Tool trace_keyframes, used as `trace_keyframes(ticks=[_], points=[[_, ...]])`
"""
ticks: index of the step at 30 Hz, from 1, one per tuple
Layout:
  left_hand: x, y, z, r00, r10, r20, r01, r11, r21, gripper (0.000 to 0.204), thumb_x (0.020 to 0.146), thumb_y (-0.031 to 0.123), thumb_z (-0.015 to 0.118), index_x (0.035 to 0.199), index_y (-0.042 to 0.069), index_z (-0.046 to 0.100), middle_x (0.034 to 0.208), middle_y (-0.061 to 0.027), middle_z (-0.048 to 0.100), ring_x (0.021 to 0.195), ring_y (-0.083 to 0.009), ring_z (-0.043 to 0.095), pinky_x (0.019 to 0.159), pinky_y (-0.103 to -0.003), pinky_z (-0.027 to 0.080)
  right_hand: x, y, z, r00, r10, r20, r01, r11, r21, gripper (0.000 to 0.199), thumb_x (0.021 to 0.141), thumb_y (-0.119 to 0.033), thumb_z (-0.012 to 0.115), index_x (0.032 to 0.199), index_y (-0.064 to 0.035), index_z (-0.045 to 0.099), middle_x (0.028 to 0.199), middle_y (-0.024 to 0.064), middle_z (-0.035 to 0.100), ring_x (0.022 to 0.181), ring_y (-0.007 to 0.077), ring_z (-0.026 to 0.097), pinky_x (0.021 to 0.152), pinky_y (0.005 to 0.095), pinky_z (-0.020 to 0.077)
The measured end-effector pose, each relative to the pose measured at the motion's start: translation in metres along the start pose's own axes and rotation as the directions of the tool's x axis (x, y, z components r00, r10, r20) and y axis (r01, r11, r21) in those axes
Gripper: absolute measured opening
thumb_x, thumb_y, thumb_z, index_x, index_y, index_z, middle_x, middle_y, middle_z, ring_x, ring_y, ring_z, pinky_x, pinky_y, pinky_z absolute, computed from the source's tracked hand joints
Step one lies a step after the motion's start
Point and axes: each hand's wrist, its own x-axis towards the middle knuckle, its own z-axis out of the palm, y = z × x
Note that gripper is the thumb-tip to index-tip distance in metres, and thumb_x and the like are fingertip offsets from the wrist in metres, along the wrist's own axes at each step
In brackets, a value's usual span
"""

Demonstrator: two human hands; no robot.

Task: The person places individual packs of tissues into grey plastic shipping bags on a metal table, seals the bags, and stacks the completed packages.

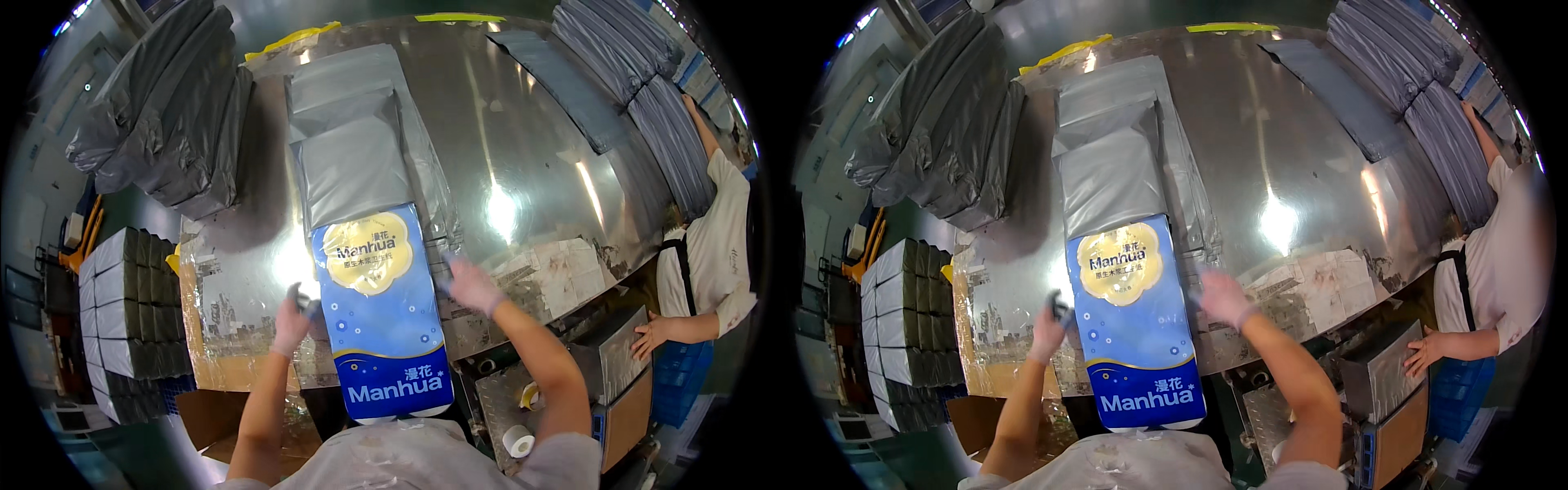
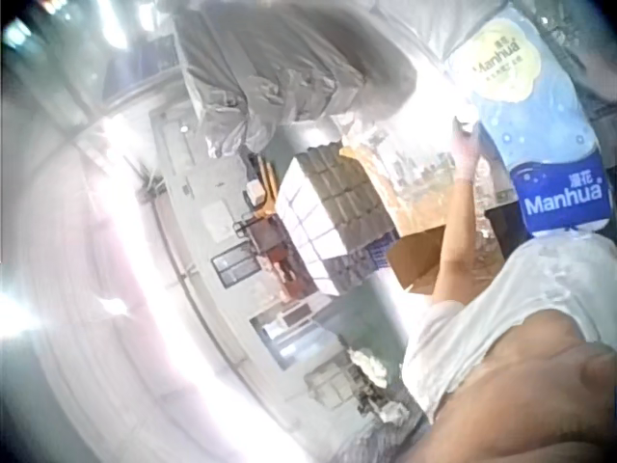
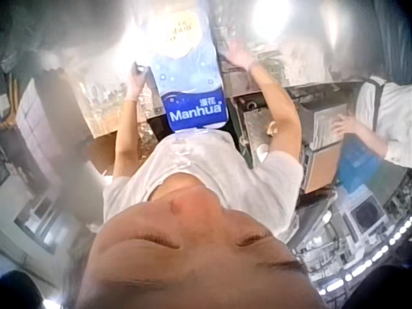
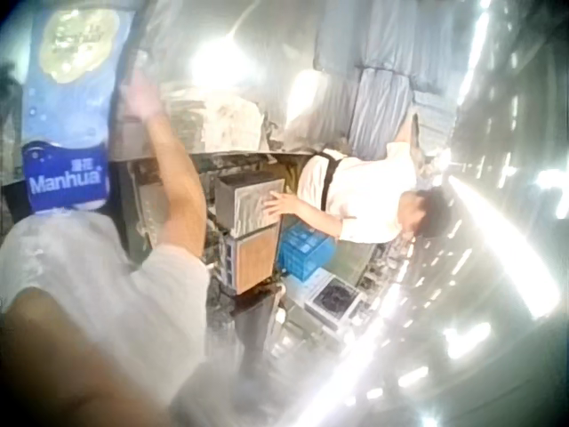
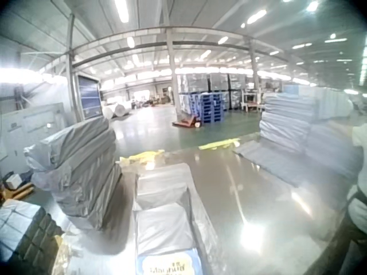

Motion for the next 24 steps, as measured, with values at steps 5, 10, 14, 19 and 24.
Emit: trace_keyframes(ticks=[5,10,14,19,24], points=[[0.095,0.057,0.003,0.999,0.005,0.038,-0.013,0.973,0.23,0.039,0.08,0.014,0.057,0.116,0.001,0.052,0.101,-0.0199,0.062,0.087,-0.029,0.06,0.076,-0.035,0.048,0.132,0.0,-0.001,0.99,0.138,-0.025,-0.139,0.984,-0.109,0.028,0.078,-0.014,0.053,0.103,-0.0018,0.059,0.101,0.0233,0.06,0.096,0.0379,0.058,0.082,0.044,0.0474],[0.112,0.006,0.023,0.976,-0.03,0.214,-0.049,0.934,0.353,0.029,0.078,0.025,0.059,0.096,0.002,0.061,0.091,-0.0186,0.065,0.083,-0.0322,0.062,0.076,-0.038,0.048,0.118,0.001,0.014,0.977,0.179,0.117,-0.163,0.978,-0.134,0.023,0.079,-0.015,0.051,0.096,-0.0046,0.063,0.098,0.0239,0.061,0.095,0.038,0.058,0.081,0.044,0.0473],[0.049,-0.008,0.024,0.926,-0.026,0.376,-0.183,0.84,0.51,0.026,0.077,0.021,0.057,0.097,0.005,0.061,0.091,-0.0201,0.064,0.088,-0.0357,0.06,0.078,-0.041,0.048,0.038,0.004,0.032,0.977,0.096,0.191,-0.068,0.986,-0.15,0.021,0.076,-0.014,0.052,0.089,-0.0026,0.063,0.093,0.0236,0.062,0.089,0.0392,0.059,0.078,0.0445,0.0477],[-0.093,-0.005,0.025,0.814,-0.063,0.577,-0.259,0.85,0.458,0.023,0.075,0.023,0.056,0.086,0.004,0.063,0.083,-0.021,0.063,0.081,-0.037,0.061,0.072,-0.044,0.049,-0.09,-0.028,0.025,0.866,0.033,0.499,0.073,0.979,-0.192,0.02,0.07,-0.017,0.053,0.075,-0.0015,0.065,0.078,0.0239,0.062,0.077,0.0378,0.061,0.068,0.0458,0.049],[-0.173,-0.069,0.058,0.658,-0.112,0.745,-0.415,0.771,0.483,0.024,0.077,0.021,0.055,0.092,0.006,0.066,0.086,-0.0178,0.065,0.085,-0.0345,0.062,0.075,-0.042,0.049,-0.183,-0.003,0.089,0.801,-0.023,0.598,0.179,0.963,-0.202,0.02,0.071,-0.018,0.052,0.068,-0.0037,0.066,0.068,0.0217,0.061,0.072,0.0362,0.063,0.062,0.0449,0.05]])
